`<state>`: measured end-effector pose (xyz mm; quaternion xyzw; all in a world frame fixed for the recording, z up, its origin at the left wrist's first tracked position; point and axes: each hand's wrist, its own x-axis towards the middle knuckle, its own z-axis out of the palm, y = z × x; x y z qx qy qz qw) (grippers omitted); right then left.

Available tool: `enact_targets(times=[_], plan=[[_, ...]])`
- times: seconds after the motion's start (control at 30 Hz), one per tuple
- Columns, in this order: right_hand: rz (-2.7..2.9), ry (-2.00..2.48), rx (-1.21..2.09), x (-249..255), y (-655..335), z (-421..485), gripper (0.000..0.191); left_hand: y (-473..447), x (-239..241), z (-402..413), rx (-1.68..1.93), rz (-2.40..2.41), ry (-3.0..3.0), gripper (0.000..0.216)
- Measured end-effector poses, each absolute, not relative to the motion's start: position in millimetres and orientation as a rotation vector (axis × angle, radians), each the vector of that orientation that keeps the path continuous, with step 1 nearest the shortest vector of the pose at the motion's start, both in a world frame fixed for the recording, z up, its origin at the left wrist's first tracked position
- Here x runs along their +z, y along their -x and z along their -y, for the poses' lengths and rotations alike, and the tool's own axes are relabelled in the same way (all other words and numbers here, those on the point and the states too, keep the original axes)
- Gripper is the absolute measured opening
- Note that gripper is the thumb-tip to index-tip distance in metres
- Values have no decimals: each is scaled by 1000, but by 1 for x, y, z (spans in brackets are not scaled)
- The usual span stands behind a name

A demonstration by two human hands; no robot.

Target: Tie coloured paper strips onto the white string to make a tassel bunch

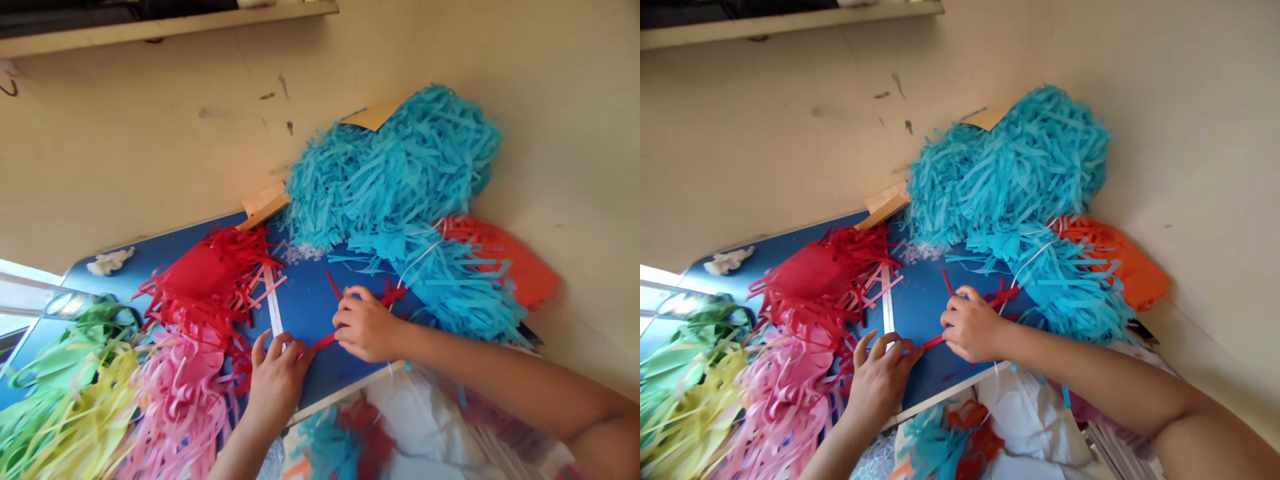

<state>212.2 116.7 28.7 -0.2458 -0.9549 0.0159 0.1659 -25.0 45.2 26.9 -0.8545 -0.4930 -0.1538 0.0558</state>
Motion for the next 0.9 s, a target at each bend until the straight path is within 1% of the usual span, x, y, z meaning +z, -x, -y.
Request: enact_targets(times=[0.13,0.2,0.27,0.4,0.5,0.6,0.73,0.83,0.9], plan=[[2850,429,-242,31,-195,-119,24,17,31,-51,-519,1488,2626,25],[2851,348,-326,28,-190,-123,27,14,31,-53,-563,1516,2626,22],[2841,374,-308,24,-190,-129,25,13,29,-55,-591,1543,2618,21],[2802,537,-117,18,-195,-137,20,15,22,-57,-648,1561,2566,20],[2735,633,-69,18,-189,-131,15,16,18,-58,-668,1565,2526,21],[2681,650,-159,16,-177,-119,13,14,17,-55,-699,1569,2496,23],[2616,578,-324,8,-177,-109,26,15,16,-47,-686,1534,2506,26],[2578,585,-357,4,-196,-110,26,26,11,-41,-696,1544,2541,28],[2570,606,-310,4,-210,-114,26,36,8,-39,-746,1572,2591,26]])
